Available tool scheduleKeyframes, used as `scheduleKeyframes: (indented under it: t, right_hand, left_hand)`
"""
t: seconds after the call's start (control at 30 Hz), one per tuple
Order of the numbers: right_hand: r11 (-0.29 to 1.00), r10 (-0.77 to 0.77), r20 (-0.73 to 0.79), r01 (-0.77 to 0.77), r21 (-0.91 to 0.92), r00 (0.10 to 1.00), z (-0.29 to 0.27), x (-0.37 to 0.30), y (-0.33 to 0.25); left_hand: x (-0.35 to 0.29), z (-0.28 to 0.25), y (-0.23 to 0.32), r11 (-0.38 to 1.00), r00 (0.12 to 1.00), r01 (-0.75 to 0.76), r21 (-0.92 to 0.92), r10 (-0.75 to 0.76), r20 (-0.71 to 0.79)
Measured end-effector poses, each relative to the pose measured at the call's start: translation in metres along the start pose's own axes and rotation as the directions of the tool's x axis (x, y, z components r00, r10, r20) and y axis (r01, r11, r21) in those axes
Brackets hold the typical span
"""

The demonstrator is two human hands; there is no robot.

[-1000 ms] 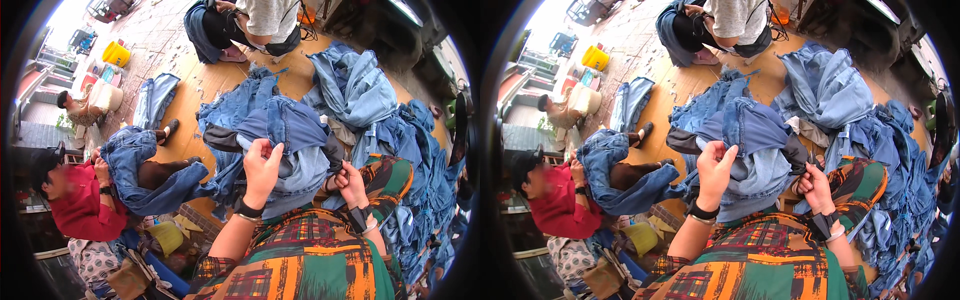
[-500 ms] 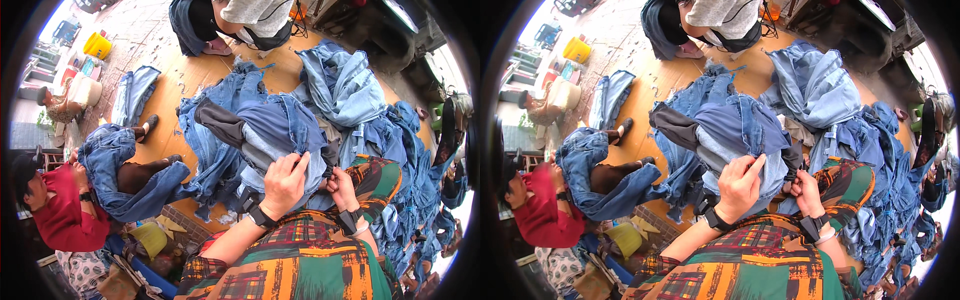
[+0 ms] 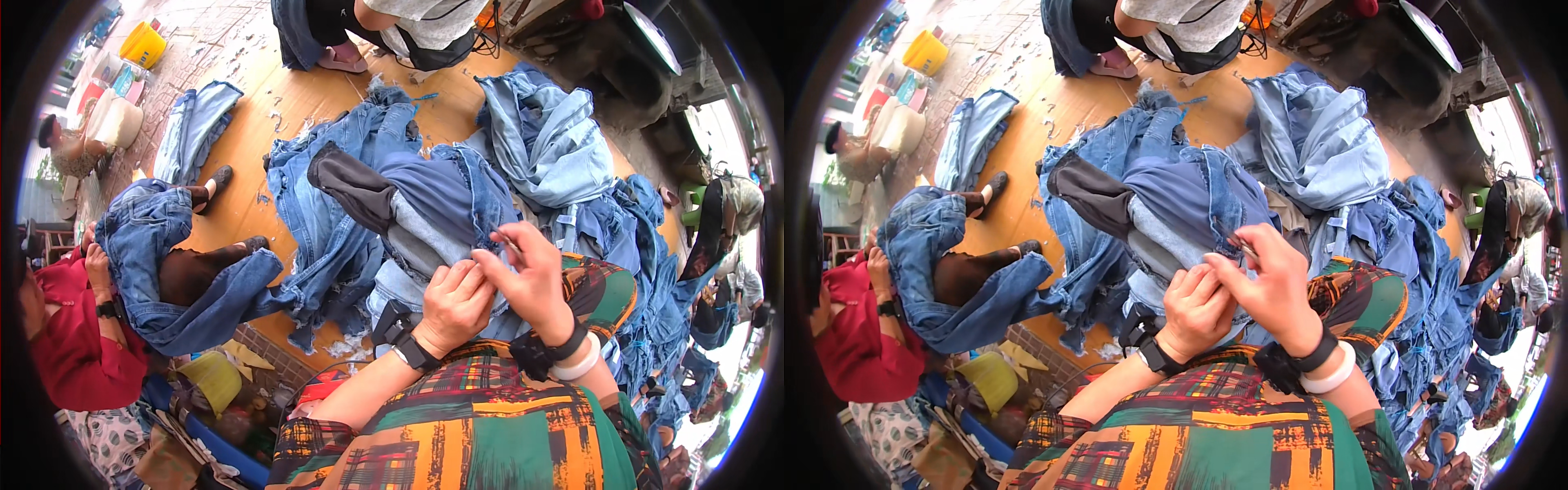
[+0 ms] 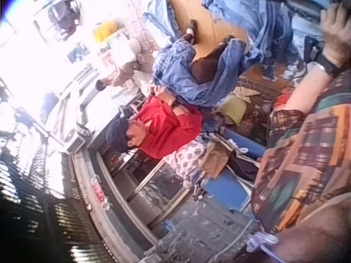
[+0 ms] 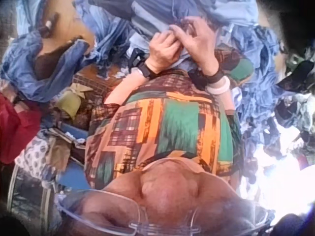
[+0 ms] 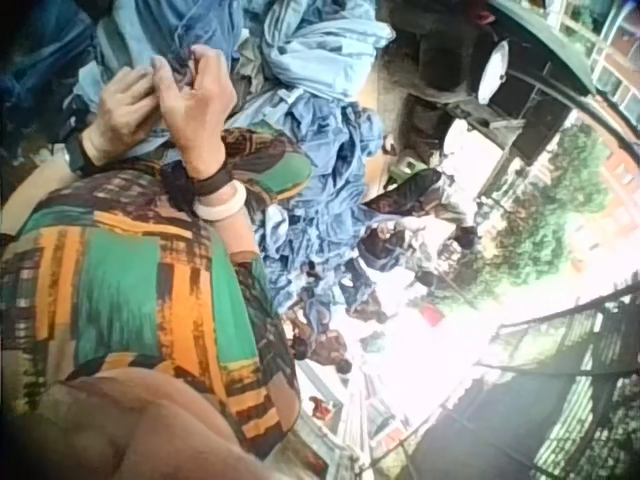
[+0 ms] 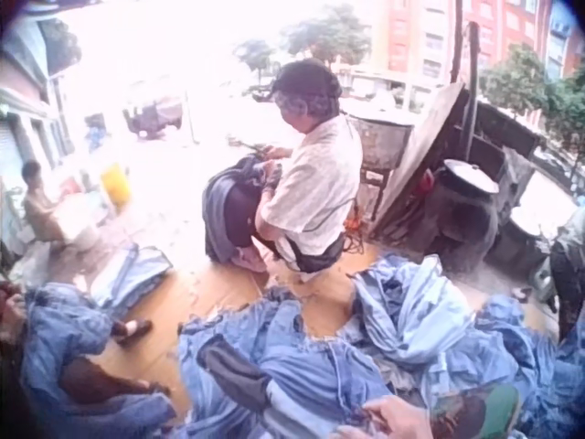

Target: Trimming excess threads and applying brand labels to denim garments in a workshop.

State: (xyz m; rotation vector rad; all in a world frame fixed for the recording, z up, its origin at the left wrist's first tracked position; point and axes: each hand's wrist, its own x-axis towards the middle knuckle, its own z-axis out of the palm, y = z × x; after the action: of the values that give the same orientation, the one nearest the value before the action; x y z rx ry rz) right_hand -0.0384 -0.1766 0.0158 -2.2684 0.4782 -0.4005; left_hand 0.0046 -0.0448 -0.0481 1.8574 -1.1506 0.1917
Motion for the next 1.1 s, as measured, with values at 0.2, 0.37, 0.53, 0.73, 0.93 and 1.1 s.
scheduleKeyframes:
  t: [0.2, 0.37, 0.53, 0.73, 0.93, 1.1]
  right_hand:
    - [0.962, 0.211, 0.067, -0.219, 0.165, 0.975, 0.014, 0.004, 0.022]
    - [0.455, 0.556, 0.291, -0.578, 0.677, 0.779, -0.001, 0.010, 0.020]
    - [0.222, 0.549, 0.396, -0.585, 0.780, 0.736, -0.001, 0.006, 0.030]
    - [0.054, 0.501, 0.467, -0.565, 0.823, 0.728, 0.003, 0.003, 0.038]
    - [0.016, 0.467, 0.496, -0.567, 0.823, 0.732, 0.004, 0.000, 0.040]
    - [-0.002, 0.440, 0.502, -0.558, 0.830, 0.745, 0.005, 0.000, 0.039]
  left_hand:
    - [0.003, -0.002, -0.001, 0.999, 0.999, 0.022, -0.030, -0.023, -0.049]
    - [0.001, -0.005, -0.003, 0.986, 0.992, 0.086, -0.145, -0.097, -0.075]
    - [0.004, -0.002, -0.004, 0.961, 0.975, 0.160, -0.224, -0.189, -0.118]
    - [0.009, 0.001, -0.006, 0.940, 0.942, 0.236, -0.245, -0.284, -0.180]
    - [0.012, 0.000, -0.006, 0.900, 0.917, 0.329, -0.286, -0.377, -0.130]
    - [0.017, -0.003, -0.008, 0.895, 0.922, 0.354, -0.271, -0.383, -0.063]
